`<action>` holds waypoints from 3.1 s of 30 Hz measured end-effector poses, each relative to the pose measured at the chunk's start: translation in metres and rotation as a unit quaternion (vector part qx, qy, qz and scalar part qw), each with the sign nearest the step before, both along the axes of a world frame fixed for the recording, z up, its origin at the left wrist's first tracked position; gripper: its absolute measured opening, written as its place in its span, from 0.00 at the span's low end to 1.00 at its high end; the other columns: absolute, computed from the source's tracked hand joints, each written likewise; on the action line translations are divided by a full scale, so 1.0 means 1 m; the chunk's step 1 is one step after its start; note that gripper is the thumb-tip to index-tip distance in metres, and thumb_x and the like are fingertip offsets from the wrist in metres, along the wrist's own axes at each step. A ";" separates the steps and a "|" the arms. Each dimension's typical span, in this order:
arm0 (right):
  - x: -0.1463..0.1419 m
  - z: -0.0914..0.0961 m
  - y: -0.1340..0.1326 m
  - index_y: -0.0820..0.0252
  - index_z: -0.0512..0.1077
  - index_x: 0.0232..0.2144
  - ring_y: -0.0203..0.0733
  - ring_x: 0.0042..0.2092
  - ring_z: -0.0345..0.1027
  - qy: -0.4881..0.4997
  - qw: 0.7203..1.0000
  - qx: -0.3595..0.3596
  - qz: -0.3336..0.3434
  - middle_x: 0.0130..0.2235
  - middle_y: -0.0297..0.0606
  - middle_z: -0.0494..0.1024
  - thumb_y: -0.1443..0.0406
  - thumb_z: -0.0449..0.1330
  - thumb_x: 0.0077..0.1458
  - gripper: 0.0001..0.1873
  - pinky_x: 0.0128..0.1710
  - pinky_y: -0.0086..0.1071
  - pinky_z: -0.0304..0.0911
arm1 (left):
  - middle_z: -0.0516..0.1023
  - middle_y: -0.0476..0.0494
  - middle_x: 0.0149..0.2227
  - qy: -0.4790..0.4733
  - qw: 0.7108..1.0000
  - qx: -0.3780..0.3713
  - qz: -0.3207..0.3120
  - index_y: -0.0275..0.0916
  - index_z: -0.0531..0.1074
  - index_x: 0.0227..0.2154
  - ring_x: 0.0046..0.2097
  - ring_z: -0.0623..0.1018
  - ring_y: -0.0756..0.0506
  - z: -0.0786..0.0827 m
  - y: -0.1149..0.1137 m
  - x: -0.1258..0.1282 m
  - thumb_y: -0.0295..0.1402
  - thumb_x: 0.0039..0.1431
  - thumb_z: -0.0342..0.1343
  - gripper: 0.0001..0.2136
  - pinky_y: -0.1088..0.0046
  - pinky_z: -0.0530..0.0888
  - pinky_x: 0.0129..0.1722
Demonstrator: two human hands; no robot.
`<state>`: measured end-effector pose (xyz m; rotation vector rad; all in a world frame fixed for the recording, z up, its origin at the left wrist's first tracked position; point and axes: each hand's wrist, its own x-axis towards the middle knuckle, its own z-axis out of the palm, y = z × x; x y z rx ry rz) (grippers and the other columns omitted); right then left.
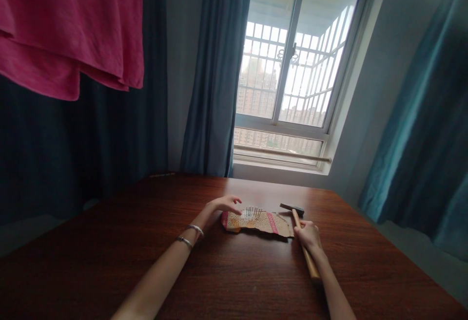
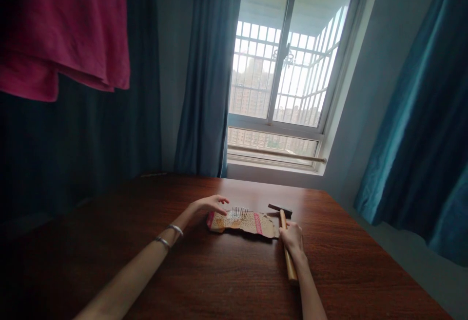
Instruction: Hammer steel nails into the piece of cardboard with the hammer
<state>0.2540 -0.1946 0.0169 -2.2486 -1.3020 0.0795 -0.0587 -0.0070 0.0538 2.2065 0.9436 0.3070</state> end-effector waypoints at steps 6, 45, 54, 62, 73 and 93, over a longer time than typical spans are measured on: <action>-0.002 0.001 -0.003 0.59 0.76 0.34 0.47 0.37 0.72 -0.029 0.999 -0.032 0.018 0.33 0.46 0.79 0.64 0.52 0.43 0.17 0.33 0.29 0.60 | 0.66 0.40 0.49 0.060 0.998 0.031 -0.010 0.43 0.69 0.46 0.53 0.62 0.34 -0.003 -0.002 0.002 0.45 0.23 0.66 0.38 0.64 0.61 0.49; -0.059 0.019 0.092 0.62 0.69 0.47 0.45 0.42 0.67 -0.036 0.941 -0.063 0.332 0.43 0.44 0.74 0.58 0.61 0.39 0.29 0.42 0.31 0.59 | 0.71 0.44 0.42 0.000 0.998 -0.033 -0.045 0.37 0.69 0.42 0.42 0.71 0.42 -0.030 0.000 0.020 0.40 0.37 0.62 0.26 0.73 0.67 0.37; -0.049 0.007 0.109 0.60 0.72 0.41 0.41 0.36 0.66 0.002 0.928 -0.121 0.352 0.36 0.39 0.74 0.55 0.61 0.40 0.24 0.35 0.29 0.60 | 0.70 0.47 0.38 -0.013 0.996 -0.053 -0.064 0.38 0.66 0.40 0.39 0.70 0.45 -0.028 0.001 0.024 0.35 0.37 0.61 0.23 0.74 0.66 0.34; -0.049 0.009 0.113 0.61 0.70 0.38 0.40 0.38 0.63 0.007 0.923 -0.117 0.365 0.39 0.39 0.68 0.56 0.62 0.38 0.23 0.37 0.30 0.58 | 0.70 0.48 0.38 -0.042 0.995 -0.036 -0.081 0.39 0.65 0.39 0.39 0.69 0.45 -0.041 0.011 0.026 0.35 0.36 0.62 0.23 0.74 0.66 0.35; -0.049 0.010 0.113 0.61 0.72 0.36 0.40 0.35 0.63 0.059 0.917 -0.122 0.375 0.34 0.37 0.71 0.60 0.63 0.37 0.21 0.35 0.30 0.58 | 0.70 0.46 0.39 -0.068 0.993 -0.048 -0.083 0.38 0.68 0.40 0.39 0.70 0.46 -0.038 0.009 0.023 0.37 0.35 0.64 0.25 0.75 0.66 0.36; -0.044 -0.002 0.119 0.66 0.74 0.37 0.32 0.24 0.60 0.217 0.902 -0.125 0.350 0.22 0.32 0.71 0.63 0.59 0.41 0.19 0.25 0.26 0.55 | 0.78 0.46 0.31 -0.080 0.992 -0.096 -0.025 0.34 0.76 0.35 0.31 0.74 0.45 -0.049 0.020 0.023 0.34 0.38 0.57 0.17 0.76 0.67 0.27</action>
